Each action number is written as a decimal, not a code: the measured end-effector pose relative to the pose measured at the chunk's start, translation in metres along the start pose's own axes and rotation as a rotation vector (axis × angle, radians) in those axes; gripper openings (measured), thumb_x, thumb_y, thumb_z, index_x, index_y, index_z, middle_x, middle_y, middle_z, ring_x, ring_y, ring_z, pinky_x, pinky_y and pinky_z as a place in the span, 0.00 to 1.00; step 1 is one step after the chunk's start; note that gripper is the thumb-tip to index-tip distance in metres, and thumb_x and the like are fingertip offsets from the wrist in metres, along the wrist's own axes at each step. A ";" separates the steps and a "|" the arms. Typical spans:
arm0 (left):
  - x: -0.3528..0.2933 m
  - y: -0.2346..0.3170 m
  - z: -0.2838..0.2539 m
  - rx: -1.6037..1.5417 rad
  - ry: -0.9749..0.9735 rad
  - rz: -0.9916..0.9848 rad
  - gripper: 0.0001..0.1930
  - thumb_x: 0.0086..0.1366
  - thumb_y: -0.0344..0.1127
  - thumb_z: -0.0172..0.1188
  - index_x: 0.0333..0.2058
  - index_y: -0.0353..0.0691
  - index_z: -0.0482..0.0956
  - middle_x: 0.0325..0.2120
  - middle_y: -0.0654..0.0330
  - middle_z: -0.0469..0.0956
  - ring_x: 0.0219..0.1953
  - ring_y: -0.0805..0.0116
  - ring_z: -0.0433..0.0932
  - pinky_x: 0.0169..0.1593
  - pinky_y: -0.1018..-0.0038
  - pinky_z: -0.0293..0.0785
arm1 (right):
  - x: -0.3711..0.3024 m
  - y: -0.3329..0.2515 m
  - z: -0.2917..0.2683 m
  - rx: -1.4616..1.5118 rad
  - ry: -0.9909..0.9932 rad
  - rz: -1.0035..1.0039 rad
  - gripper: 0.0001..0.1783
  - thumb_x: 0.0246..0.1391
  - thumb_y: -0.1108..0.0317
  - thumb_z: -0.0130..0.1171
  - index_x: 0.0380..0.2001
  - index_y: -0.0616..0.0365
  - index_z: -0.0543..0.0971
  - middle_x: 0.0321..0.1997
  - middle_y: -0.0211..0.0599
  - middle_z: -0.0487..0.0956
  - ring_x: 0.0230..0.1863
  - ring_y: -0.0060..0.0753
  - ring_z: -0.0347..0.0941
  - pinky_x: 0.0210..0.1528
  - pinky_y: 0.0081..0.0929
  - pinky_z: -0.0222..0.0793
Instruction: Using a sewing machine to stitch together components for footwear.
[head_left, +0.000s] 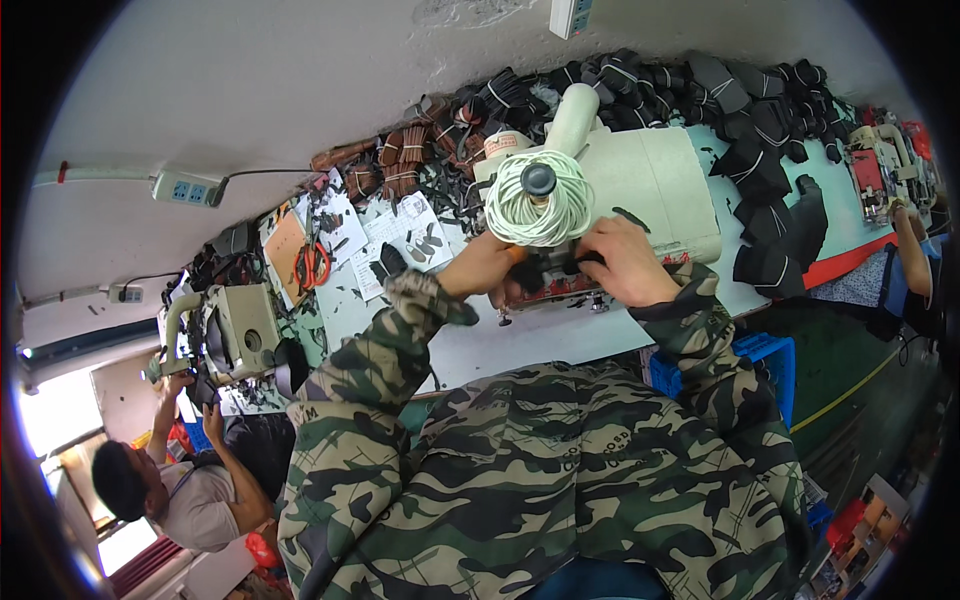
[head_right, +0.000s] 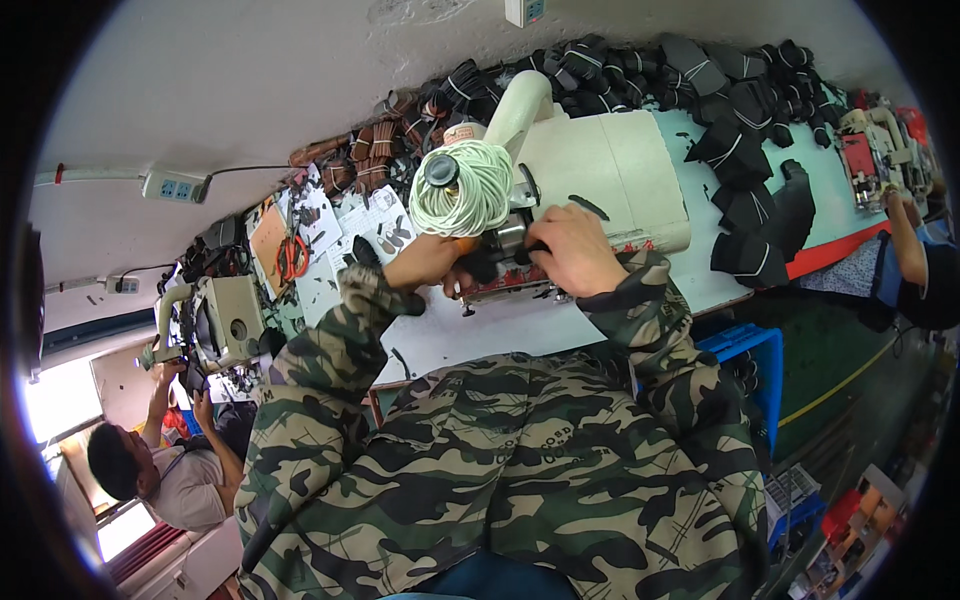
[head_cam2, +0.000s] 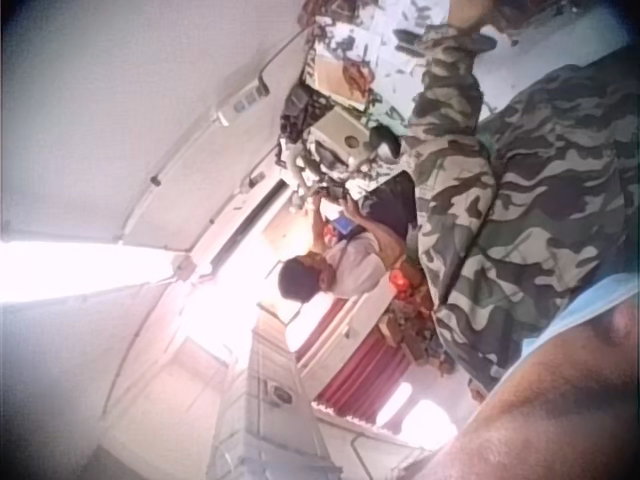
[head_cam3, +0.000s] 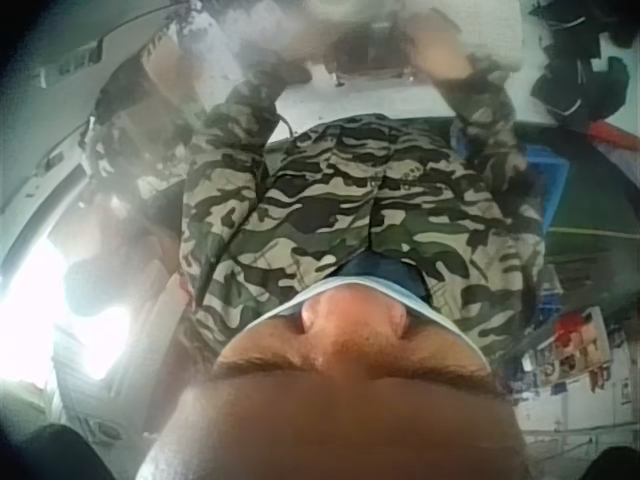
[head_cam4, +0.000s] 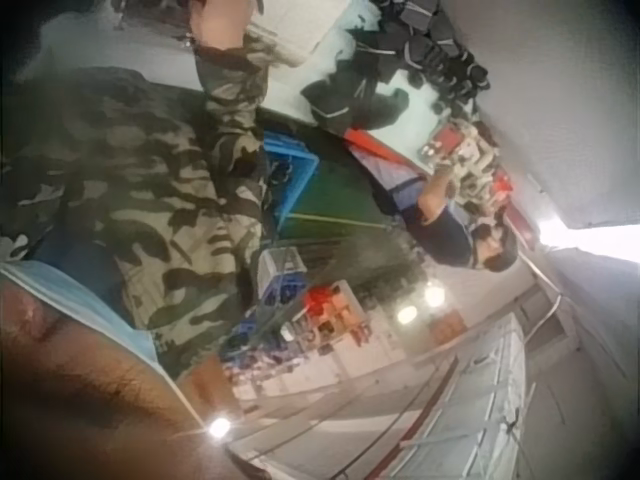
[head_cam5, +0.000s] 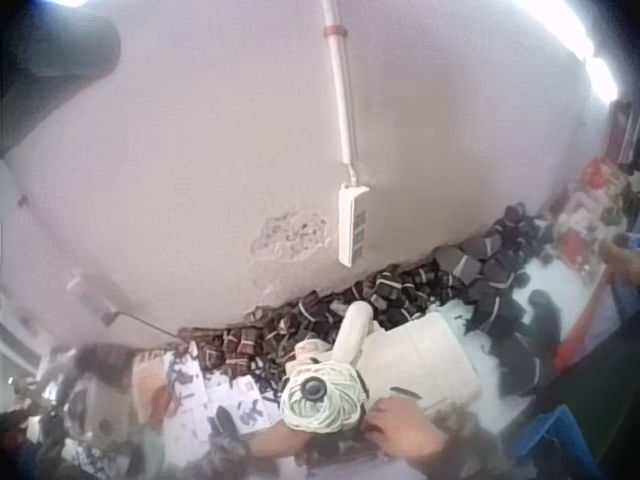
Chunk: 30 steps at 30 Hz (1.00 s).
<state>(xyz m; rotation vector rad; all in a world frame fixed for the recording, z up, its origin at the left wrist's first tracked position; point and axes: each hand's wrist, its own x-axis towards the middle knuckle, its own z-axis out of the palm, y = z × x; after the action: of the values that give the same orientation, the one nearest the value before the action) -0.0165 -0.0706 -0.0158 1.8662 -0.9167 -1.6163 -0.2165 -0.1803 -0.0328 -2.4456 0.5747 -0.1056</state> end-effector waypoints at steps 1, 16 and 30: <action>0.001 0.011 -0.001 0.022 -0.111 -0.114 0.13 0.65 0.36 0.43 0.42 0.35 0.70 0.22 0.54 0.78 0.13 0.73 0.74 0.11 0.83 0.61 | 0.003 -0.004 0.005 -0.045 0.122 -0.092 0.08 0.40 0.69 0.59 0.29 0.53 0.77 0.31 0.38 0.73 0.36 0.45 0.68 0.37 0.37 0.64; 0.005 -0.006 -0.019 0.010 -0.337 -0.162 0.13 0.65 0.35 0.46 0.43 0.32 0.69 0.20 0.57 0.76 0.16 0.74 0.75 0.13 0.79 0.68 | 0.010 -0.013 0.015 -0.113 0.111 -0.013 0.09 0.40 0.71 0.58 0.30 0.57 0.76 0.32 0.39 0.73 0.38 0.45 0.68 0.38 0.39 0.64; 0.004 -0.025 -0.017 0.025 -0.007 0.062 0.12 0.63 0.32 0.47 0.31 0.27 0.74 0.18 0.54 0.76 0.13 0.73 0.74 0.15 0.79 0.67 | 0.000 -0.001 0.010 -0.064 0.063 -0.006 0.13 0.42 0.70 0.57 0.34 0.59 0.72 0.34 0.40 0.70 0.38 0.44 0.67 0.38 0.38 0.64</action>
<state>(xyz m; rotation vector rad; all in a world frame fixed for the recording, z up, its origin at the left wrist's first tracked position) 0.0045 -0.0586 -0.0340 1.8313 -0.9920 -1.5829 -0.2140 -0.1735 -0.0403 -2.5139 0.6065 -0.1693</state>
